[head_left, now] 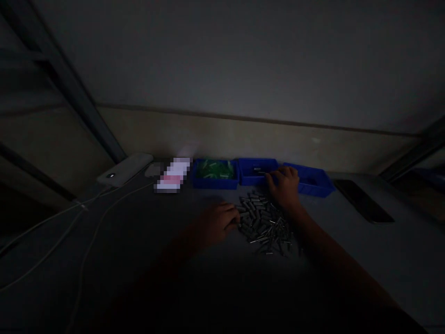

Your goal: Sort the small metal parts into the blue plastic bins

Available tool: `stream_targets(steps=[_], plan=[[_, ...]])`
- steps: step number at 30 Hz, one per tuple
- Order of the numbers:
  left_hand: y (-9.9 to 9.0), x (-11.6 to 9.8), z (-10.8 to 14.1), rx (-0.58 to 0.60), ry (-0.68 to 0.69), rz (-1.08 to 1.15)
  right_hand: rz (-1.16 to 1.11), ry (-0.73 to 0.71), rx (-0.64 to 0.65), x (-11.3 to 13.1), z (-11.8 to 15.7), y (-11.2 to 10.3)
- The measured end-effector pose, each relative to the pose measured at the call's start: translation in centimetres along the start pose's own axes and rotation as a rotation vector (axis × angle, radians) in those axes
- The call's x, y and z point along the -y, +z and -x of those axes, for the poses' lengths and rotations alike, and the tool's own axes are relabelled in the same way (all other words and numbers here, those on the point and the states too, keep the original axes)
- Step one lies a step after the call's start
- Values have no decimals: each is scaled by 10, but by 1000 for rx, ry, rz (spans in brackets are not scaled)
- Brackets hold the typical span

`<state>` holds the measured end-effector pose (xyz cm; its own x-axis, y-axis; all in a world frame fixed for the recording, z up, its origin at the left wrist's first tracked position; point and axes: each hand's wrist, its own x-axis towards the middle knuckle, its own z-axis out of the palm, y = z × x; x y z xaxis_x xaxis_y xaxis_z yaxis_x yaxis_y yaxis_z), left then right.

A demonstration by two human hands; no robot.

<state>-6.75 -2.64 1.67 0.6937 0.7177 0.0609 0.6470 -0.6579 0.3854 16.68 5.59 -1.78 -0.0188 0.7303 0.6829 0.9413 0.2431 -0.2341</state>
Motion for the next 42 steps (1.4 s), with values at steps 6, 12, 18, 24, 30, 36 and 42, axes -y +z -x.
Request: stream_targets(steps=[6,12,18,24,30,36,42], plan=[[0,-3,1,40,0,-67,-19,-25,14,11,11,-27],[-4,-1,3,-3,-64,87,-320,-188,209,48,31,-58],[-5,-1,1,-257,-183,463,-546,-419,343,75,50,-63],[3,-5,-1,-262,-221,688,-587,-400,331,69,52,-58],[6,-5,-2,-433,-178,485,-562,-359,294,68,50,-59],[8,-5,0,-531,-12,273,-581,-307,276,68,51,-57],[7,-7,-3,-535,-118,274,-564,-284,285,69,53,-60]])
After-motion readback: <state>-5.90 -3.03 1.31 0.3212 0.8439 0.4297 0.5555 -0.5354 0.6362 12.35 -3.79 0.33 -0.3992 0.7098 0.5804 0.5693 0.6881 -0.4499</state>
